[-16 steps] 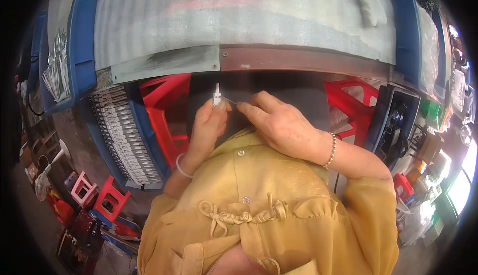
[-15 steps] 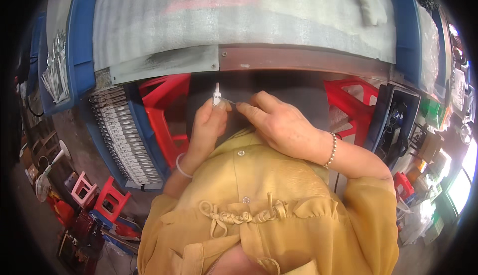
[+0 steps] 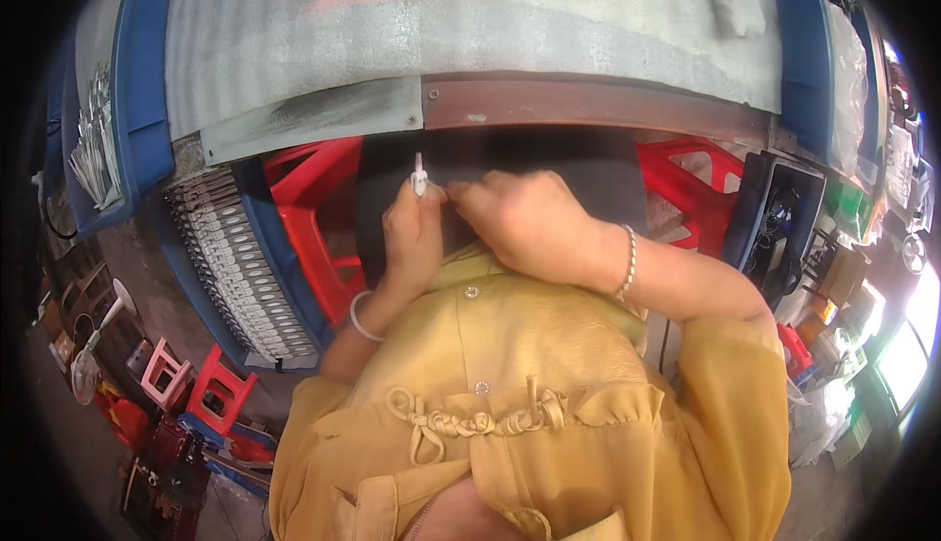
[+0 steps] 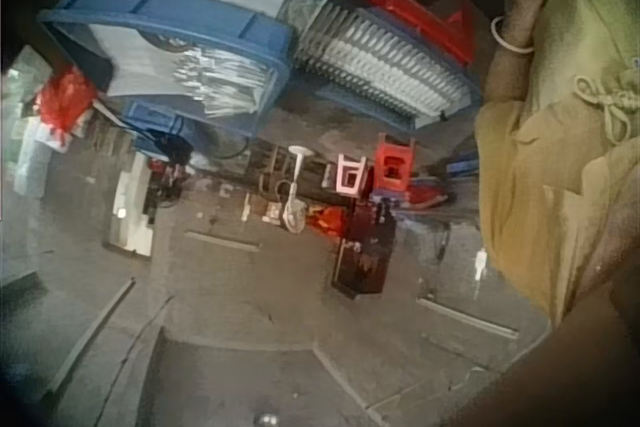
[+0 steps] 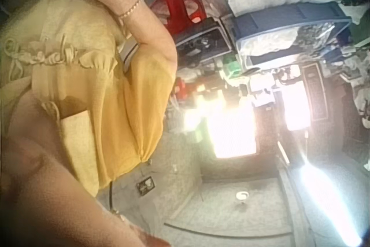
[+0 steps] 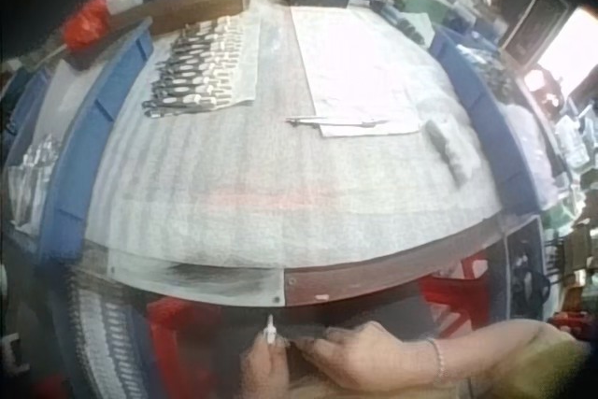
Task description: The person assembles small metal and plastic parts by hand using a manual screwdriver.
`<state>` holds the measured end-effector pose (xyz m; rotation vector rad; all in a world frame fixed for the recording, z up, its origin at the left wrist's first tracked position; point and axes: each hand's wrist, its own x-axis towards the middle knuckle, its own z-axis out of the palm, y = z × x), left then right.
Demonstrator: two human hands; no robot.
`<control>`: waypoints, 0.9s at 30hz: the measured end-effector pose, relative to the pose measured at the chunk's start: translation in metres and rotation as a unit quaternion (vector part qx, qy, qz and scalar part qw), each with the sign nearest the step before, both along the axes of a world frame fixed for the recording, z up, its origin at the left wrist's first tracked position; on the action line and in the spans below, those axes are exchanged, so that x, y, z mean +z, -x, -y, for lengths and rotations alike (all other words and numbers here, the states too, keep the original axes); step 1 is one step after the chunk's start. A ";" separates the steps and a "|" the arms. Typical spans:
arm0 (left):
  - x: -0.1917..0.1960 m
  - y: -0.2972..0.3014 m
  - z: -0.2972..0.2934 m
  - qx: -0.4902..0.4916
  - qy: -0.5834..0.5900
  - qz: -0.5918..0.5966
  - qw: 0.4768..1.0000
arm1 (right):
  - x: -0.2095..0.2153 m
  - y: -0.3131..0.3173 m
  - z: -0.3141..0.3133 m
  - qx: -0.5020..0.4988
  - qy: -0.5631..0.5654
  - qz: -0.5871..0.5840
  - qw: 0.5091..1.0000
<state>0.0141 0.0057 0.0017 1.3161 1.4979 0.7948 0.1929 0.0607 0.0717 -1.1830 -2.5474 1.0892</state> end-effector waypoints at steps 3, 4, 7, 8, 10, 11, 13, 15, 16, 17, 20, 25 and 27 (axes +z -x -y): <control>0.000 -0.004 -0.003 -0.004 -0.012 -0.048 0.999 | -0.016 -0.008 -0.010 -0.292 0.408 -0.179 0.846; 0.002 -0.005 -0.002 -0.019 0.003 -0.083 0.996 | -0.015 0.000 -0.007 -0.243 0.267 -0.204 0.910; 0.004 -0.006 -0.003 0.012 0.012 -0.024 1.000 | 0.009 -0.002 -0.011 0.054 -0.022 0.046 0.997; 0.005 -0.005 -0.001 0.011 0.018 -0.024 0.999 | 0.014 0.002 -0.011 0.053 -0.016 0.046 0.997; 0.005 -0.001 -0.001 0.014 0.053 -0.008 0.998 | 0.019 0.008 -0.013 0.140 -0.063 0.146 0.977; 0.003 -0.002 -0.001 0.015 0.058 -0.006 0.998 | 0.017 0.008 -0.014 0.142 -0.059 0.148 0.977; -0.003 -0.002 -0.003 0.017 0.029 0.003 0.999 | 0.010 0.007 -0.017 0.091 -0.024 0.108 0.990; -0.009 -0.001 -0.003 0.006 0.034 -0.010 0.999 | 0.002 0.005 -0.021 0.044 0.038 0.068 0.996; -0.009 0.001 -0.003 -0.008 0.030 -0.020 0.999 | 0.003 0.005 -0.021 -0.007 0.090 0.031 0.995; -0.009 0.002 -0.003 -0.007 0.026 -0.017 1.000 | 0.000 0.005 -0.018 -0.007 0.086 0.034 0.996; -0.014 0.005 -0.003 -0.002 -0.022 -0.012 1.000 | -0.011 0.006 -0.016 -0.089 0.118 -0.084 0.985; -0.008 -0.004 -0.008 -0.014 -0.001 -0.070 0.997 | -0.038 -0.002 0.003 -0.267 0.343 -0.223 0.873; -0.012 -0.003 -0.003 -0.009 -0.029 -0.077 0.997 | -0.025 -0.005 -0.001 -0.270 0.406 -0.217 0.846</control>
